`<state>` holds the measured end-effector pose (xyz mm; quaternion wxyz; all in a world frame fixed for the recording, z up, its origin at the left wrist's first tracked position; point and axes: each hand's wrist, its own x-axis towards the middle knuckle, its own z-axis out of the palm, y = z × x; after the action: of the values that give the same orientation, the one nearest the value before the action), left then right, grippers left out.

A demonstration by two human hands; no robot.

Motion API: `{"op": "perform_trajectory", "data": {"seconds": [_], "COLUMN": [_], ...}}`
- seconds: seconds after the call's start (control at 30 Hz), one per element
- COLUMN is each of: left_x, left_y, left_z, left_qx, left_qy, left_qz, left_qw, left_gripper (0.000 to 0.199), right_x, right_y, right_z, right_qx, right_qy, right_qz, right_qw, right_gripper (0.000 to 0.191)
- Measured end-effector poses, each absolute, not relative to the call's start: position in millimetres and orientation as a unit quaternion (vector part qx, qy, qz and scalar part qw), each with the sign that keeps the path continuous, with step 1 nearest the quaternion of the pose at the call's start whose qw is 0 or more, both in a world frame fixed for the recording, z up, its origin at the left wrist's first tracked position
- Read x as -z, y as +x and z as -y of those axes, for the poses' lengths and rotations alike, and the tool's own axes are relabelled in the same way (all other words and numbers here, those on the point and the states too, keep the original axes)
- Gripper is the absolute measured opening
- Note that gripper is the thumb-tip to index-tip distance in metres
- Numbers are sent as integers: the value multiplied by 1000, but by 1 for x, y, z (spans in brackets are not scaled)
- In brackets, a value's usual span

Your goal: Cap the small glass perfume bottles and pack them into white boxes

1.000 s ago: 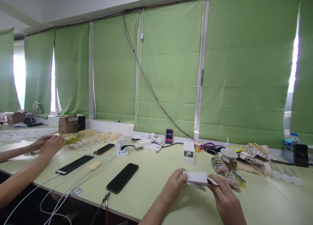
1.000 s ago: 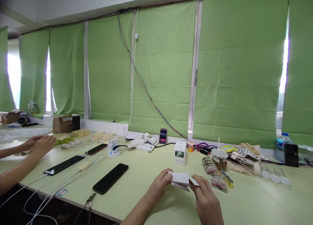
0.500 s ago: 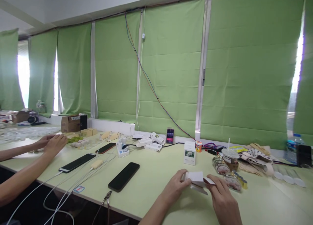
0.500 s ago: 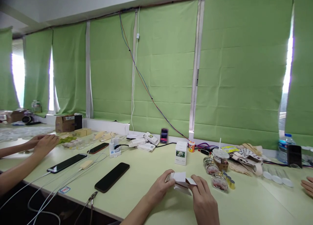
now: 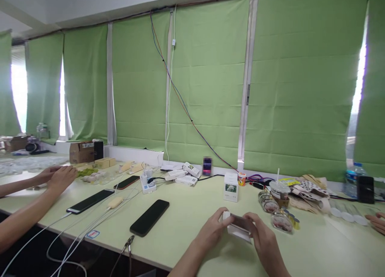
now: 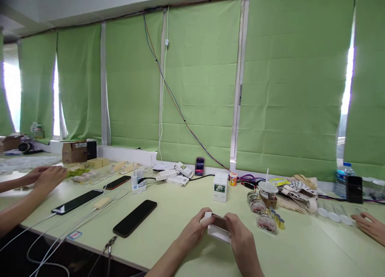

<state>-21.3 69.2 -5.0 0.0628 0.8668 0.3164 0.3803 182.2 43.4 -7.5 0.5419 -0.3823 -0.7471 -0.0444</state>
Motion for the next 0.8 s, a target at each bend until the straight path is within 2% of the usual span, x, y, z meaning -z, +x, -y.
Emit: {"op": "perform_trajectory", "data": {"seconds": [0.07,0.2,0.43,0.5,0.57,0.67,0.8], "left_x": [4,5,22,24,23,19,13], "left_y": [-20,-19,-19,-18,-17,-15,-16], "left_z": [-66,-68,-89,-92,-94,-95,-95], "left_qx": [-373,-390,-446,-457,-466,-482,-501], "left_qy": [871,856,804,792,785,775,756], "left_qz": [-312,-326,-353,-356,-349,-327,-302], "left_qw": [70,97,170,193,212,246,296], "left_gripper": [40,43,61,61,61,58,49], "right_x": [2,-13,-7,-1,3,7,13], "right_y": [186,185,169,165,164,164,163], "right_z": [-50,-71,-115,-118,-117,-113,-113], "right_qx": [-4,-78,-329,-335,-289,-217,-239], "right_qy": [-418,-450,-355,-346,-345,-355,-356], "right_qz": [713,689,619,592,604,647,653], "right_qw": [563,563,618,646,657,639,624], "right_gripper": [21,26,35,37,34,34,44]}}
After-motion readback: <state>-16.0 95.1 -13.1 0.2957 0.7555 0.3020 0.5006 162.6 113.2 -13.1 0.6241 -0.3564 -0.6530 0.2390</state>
